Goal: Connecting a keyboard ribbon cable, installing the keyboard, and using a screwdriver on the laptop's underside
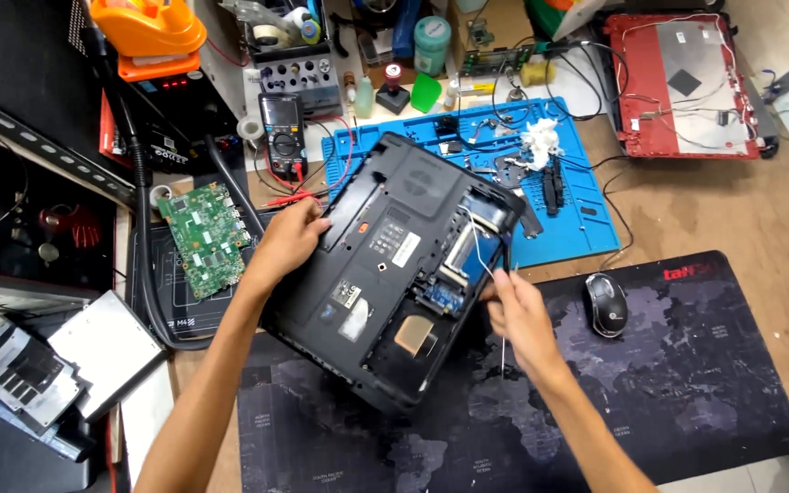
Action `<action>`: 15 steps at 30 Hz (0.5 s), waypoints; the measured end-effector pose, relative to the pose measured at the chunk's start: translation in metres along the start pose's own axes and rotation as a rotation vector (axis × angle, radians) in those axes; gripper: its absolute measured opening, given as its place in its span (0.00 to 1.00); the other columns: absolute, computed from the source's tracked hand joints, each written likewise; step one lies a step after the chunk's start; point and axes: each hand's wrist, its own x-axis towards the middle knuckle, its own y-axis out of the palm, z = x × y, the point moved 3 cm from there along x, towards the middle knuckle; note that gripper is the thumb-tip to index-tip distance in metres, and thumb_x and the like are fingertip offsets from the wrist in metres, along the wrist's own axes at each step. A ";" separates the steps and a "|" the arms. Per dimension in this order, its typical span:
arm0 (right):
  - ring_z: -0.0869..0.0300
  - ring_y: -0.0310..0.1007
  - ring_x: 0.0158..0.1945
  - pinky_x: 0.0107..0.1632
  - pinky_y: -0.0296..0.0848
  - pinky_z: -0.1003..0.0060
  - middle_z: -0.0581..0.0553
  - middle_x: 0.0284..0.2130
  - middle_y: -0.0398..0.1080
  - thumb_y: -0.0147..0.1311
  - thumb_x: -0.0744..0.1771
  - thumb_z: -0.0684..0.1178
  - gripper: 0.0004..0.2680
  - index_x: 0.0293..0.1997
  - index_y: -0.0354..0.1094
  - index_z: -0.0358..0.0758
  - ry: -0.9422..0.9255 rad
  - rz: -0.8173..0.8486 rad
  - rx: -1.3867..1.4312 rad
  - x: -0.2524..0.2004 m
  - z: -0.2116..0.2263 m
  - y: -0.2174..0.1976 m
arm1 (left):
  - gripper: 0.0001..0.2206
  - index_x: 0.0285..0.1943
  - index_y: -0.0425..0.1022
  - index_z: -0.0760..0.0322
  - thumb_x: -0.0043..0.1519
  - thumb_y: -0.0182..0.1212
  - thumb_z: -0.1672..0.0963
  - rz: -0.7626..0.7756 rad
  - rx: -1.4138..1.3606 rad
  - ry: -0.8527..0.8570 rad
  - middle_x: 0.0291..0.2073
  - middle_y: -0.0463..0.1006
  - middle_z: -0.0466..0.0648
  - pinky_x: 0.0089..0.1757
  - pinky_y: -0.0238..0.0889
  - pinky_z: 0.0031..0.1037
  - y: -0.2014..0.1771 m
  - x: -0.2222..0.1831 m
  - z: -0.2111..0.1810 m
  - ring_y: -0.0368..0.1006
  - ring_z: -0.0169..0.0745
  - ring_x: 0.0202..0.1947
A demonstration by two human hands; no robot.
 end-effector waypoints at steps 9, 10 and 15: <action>0.68 0.43 0.16 0.17 0.42 0.71 0.47 0.18 0.58 0.39 0.72 0.58 0.20 0.48 0.70 0.25 0.182 -0.062 -0.008 -0.065 -0.029 0.011 | 0.05 0.41 0.76 0.62 0.63 0.58 0.57 0.086 0.022 -0.109 0.41 0.82 0.58 0.45 0.64 0.49 0.013 0.031 -0.068 0.76 0.58 0.45; 0.68 0.43 0.16 0.17 0.42 0.71 0.47 0.18 0.58 0.39 0.72 0.58 0.20 0.48 0.70 0.25 0.180 -0.056 -0.008 -0.064 -0.031 0.015 | 0.05 0.41 0.76 0.62 0.63 0.58 0.57 0.081 0.024 -0.112 0.41 0.82 0.58 0.45 0.64 0.49 0.020 0.037 -0.068 0.76 0.58 0.45; 0.68 0.40 0.14 0.17 0.40 0.73 0.31 0.53 0.78 0.39 0.71 0.55 0.18 0.48 0.69 0.25 0.306 -0.127 0.051 -0.073 -0.030 0.027 | 0.04 0.36 0.77 0.64 0.63 0.58 0.60 -0.032 -0.071 0.021 0.41 0.81 0.60 0.49 0.59 0.50 0.054 0.055 -0.072 0.67 0.65 0.55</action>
